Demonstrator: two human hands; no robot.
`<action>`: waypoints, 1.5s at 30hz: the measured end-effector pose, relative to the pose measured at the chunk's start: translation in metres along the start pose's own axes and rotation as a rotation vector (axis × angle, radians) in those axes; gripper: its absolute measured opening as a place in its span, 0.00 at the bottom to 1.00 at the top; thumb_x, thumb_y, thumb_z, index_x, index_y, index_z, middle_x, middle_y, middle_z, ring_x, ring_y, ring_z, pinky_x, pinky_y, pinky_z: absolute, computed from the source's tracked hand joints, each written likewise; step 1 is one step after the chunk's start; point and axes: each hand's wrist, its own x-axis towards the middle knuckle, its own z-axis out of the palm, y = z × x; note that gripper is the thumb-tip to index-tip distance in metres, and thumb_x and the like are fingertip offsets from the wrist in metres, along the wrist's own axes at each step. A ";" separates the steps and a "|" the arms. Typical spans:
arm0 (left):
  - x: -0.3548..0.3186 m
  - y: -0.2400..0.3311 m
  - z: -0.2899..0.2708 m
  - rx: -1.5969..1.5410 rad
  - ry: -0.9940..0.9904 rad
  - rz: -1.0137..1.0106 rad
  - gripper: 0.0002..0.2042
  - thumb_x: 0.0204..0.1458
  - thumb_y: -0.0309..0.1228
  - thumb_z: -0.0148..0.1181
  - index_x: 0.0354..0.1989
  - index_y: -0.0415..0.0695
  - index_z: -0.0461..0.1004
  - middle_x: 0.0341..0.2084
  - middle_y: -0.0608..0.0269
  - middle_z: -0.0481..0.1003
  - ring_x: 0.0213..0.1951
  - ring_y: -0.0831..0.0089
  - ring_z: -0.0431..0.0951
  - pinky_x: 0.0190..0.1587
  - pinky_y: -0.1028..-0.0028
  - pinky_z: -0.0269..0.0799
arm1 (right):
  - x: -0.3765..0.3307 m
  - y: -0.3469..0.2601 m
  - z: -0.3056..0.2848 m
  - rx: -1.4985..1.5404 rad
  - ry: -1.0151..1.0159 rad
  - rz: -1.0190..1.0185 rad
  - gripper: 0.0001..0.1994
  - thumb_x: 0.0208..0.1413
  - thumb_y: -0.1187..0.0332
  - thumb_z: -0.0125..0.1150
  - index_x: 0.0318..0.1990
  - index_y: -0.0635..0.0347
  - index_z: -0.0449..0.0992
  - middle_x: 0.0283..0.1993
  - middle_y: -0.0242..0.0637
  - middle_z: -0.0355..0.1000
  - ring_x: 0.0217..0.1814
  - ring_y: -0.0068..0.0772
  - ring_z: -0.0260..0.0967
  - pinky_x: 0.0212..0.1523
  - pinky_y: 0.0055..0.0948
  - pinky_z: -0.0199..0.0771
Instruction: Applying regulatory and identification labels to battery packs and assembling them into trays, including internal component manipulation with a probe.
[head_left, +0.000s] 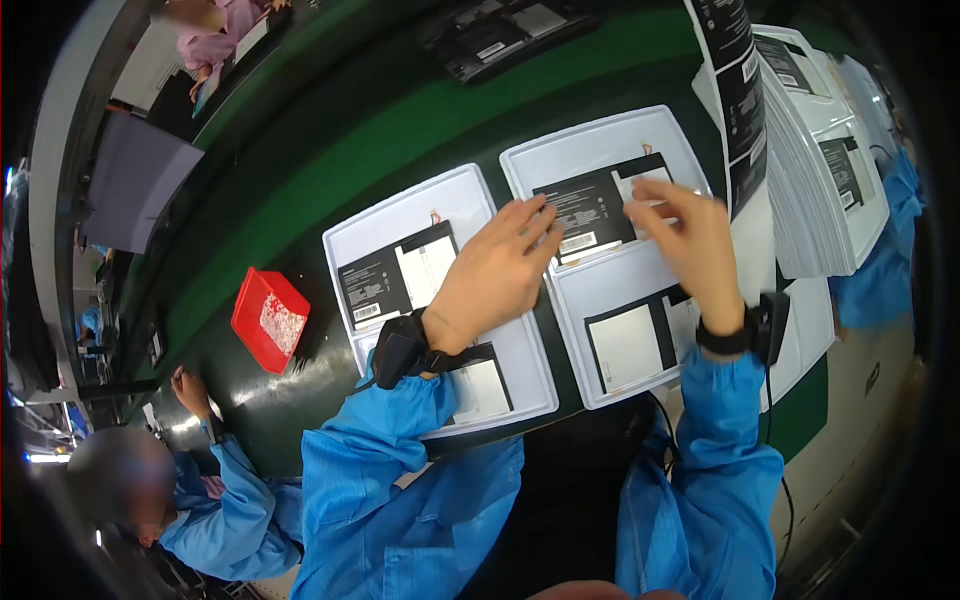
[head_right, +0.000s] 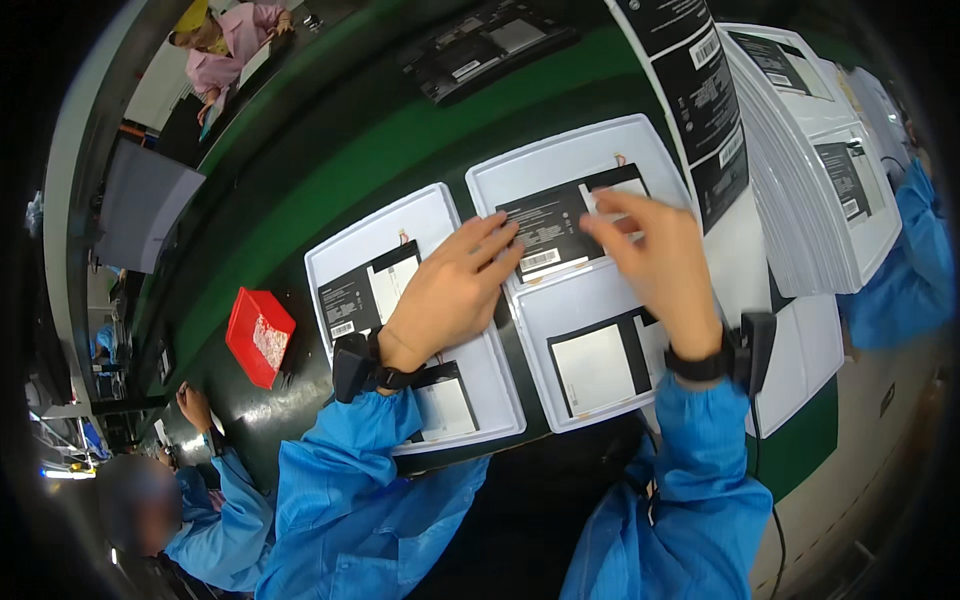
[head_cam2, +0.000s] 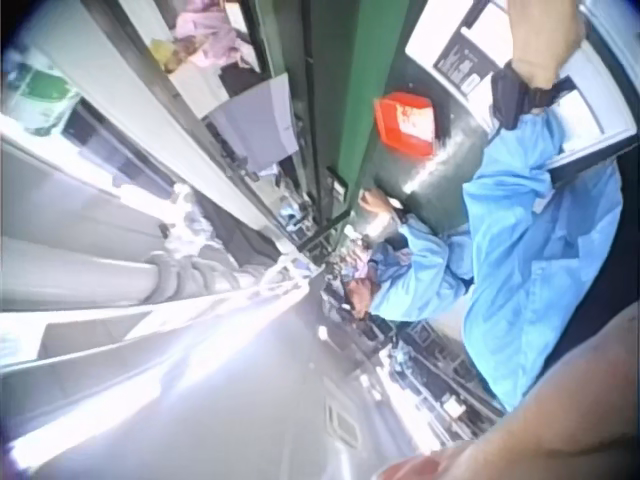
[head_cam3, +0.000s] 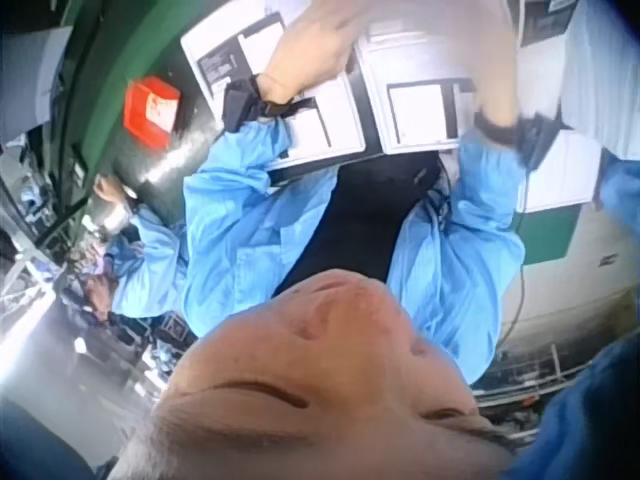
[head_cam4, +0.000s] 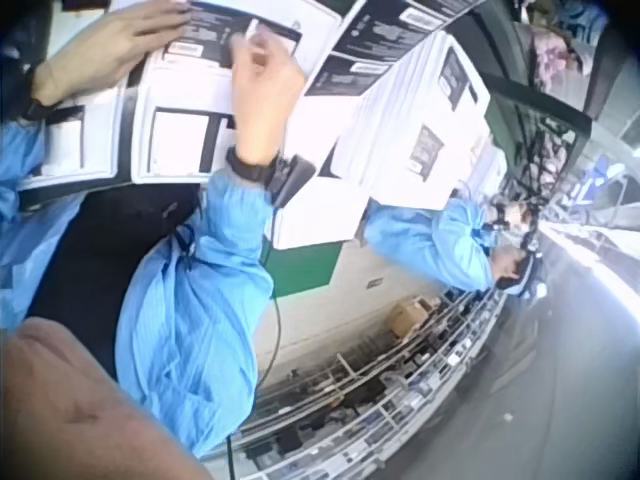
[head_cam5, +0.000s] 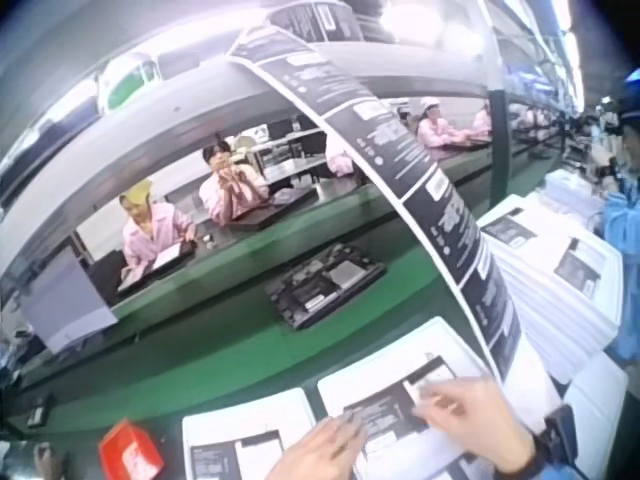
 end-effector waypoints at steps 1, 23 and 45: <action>0.003 0.003 0.002 -0.012 0.006 0.007 0.22 0.52 0.25 0.63 0.58 0.34 0.77 0.62 0.43 0.74 0.67 0.47 0.71 0.71 0.55 0.67 | -0.014 -0.006 -0.010 -0.030 -0.076 -0.025 0.14 0.57 0.71 0.71 0.50 0.65 0.85 0.44 0.44 0.84 0.39 0.32 0.83 0.37 0.28 0.79; 0.139 0.098 -0.008 -1.538 0.487 -0.318 0.14 0.68 0.33 0.62 0.56 0.36 0.77 0.47 0.62 0.81 0.47 0.78 0.79 0.50 0.76 0.76 | 0.000 -0.022 -0.092 0.056 0.444 -0.271 0.06 0.54 0.74 0.74 0.39 0.61 0.87 0.39 0.34 0.85 0.36 0.26 0.80 0.32 0.24 0.70; 0.130 0.060 -0.002 -1.731 0.177 -0.641 0.36 0.72 0.57 0.47 0.69 0.32 0.64 0.66 0.45 0.70 0.70 0.60 0.68 0.73 0.60 0.59 | -0.084 -0.038 -0.072 0.781 0.604 -0.173 0.07 0.74 0.68 0.51 0.49 0.62 0.64 0.60 0.53 0.69 0.50 0.37 0.71 0.41 0.36 0.78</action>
